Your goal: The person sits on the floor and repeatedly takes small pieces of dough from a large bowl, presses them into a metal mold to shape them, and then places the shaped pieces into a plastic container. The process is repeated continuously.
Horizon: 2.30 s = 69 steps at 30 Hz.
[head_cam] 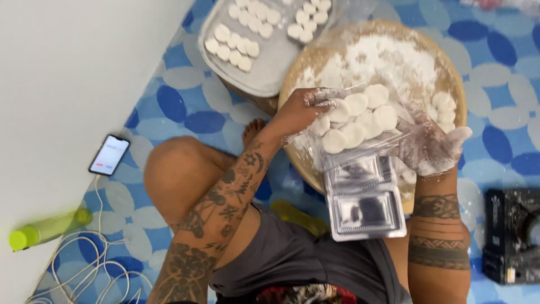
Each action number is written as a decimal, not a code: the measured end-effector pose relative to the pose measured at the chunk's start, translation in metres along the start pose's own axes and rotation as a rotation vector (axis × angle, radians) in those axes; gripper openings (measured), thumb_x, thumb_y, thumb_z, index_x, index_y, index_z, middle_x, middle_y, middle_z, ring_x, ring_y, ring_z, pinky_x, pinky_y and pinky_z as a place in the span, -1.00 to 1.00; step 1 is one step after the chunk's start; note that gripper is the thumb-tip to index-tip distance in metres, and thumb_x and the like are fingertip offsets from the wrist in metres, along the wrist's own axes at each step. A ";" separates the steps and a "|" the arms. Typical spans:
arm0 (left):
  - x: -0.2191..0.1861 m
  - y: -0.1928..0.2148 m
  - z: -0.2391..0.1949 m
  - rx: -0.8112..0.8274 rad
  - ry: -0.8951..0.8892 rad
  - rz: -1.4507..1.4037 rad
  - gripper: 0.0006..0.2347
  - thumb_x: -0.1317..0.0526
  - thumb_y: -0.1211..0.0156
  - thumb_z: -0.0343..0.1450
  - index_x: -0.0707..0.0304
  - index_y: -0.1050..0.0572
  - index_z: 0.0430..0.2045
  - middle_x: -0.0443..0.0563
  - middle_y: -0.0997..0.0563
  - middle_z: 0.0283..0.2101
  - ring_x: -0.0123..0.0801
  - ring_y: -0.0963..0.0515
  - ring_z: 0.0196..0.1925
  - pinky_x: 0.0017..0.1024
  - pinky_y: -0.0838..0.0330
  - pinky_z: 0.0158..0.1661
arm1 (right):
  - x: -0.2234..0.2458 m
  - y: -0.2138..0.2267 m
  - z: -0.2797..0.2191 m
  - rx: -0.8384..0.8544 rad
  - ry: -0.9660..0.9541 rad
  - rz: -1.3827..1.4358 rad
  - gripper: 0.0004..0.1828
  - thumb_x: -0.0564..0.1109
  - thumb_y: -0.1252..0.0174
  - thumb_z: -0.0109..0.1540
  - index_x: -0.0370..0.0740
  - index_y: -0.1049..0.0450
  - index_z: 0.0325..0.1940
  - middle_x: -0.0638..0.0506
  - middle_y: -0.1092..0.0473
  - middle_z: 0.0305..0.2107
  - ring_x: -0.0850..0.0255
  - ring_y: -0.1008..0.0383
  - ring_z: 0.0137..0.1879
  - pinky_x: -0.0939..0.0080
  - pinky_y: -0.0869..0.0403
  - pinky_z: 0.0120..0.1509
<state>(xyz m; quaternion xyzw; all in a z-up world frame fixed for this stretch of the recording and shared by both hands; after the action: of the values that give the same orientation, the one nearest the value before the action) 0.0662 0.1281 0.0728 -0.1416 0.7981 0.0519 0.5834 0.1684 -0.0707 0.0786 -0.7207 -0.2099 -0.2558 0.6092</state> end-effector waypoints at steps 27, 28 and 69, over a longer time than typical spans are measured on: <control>0.145 0.179 0.095 -0.949 0.079 0.251 -0.76 0.19 -0.27 0.41 0.17 -0.63 -0.06 0.16 -0.70 -0.09 0.00 -0.68 0.02 -0.08 -0.53 0.09 | -0.007 0.074 0.175 -0.795 0.083 -0.548 -0.46 -0.34 0.14 0.31 -0.19 -0.14 0.41 -0.38 -0.34 0.21 -0.44 -0.52 0.09 -0.48 -0.59 0.04; 0.152 0.184 0.096 -0.957 0.081 0.247 -0.76 0.19 -0.27 0.41 0.17 -0.63 -0.06 0.16 -0.70 -0.09 0.00 -0.68 0.02 -0.08 -0.53 0.09 | -0.017 0.074 0.179 -0.789 0.078 -0.552 -0.46 -0.34 0.14 0.31 -0.19 -0.14 0.41 -0.38 -0.34 0.21 -0.44 -0.52 0.09 -0.48 -0.59 0.04; 0.182 0.206 0.054 -0.961 0.372 0.418 -0.41 0.31 -0.27 0.40 0.47 -0.10 0.30 0.25 -0.57 -0.10 -0.08 -0.69 -0.08 -0.19 -0.72 -0.17 | -0.066 -0.010 0.184 -0.992 0.017 -1.341 -0.14 -0.06 -0.19 0.25 -0.16 0.06 0.55 -0.29 -0.54 -0.15 -0.18 -0.61 -0.05 -0.19 -0.56 -0.04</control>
<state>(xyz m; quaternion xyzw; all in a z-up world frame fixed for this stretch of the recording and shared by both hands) 0.0061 0.3082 -0.1330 -0.2371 0.7852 0.4990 0.2796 0.1313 0.1126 0.0222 -0.6257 -0.4528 -0.6324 -0.0590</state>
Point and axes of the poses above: each hand's wrist, its own z-axis towards the middle knuckle, its own y-axis out of the back of the hand, x = y × z, the point moved 8 cm from there along z, towards the middle knuckle
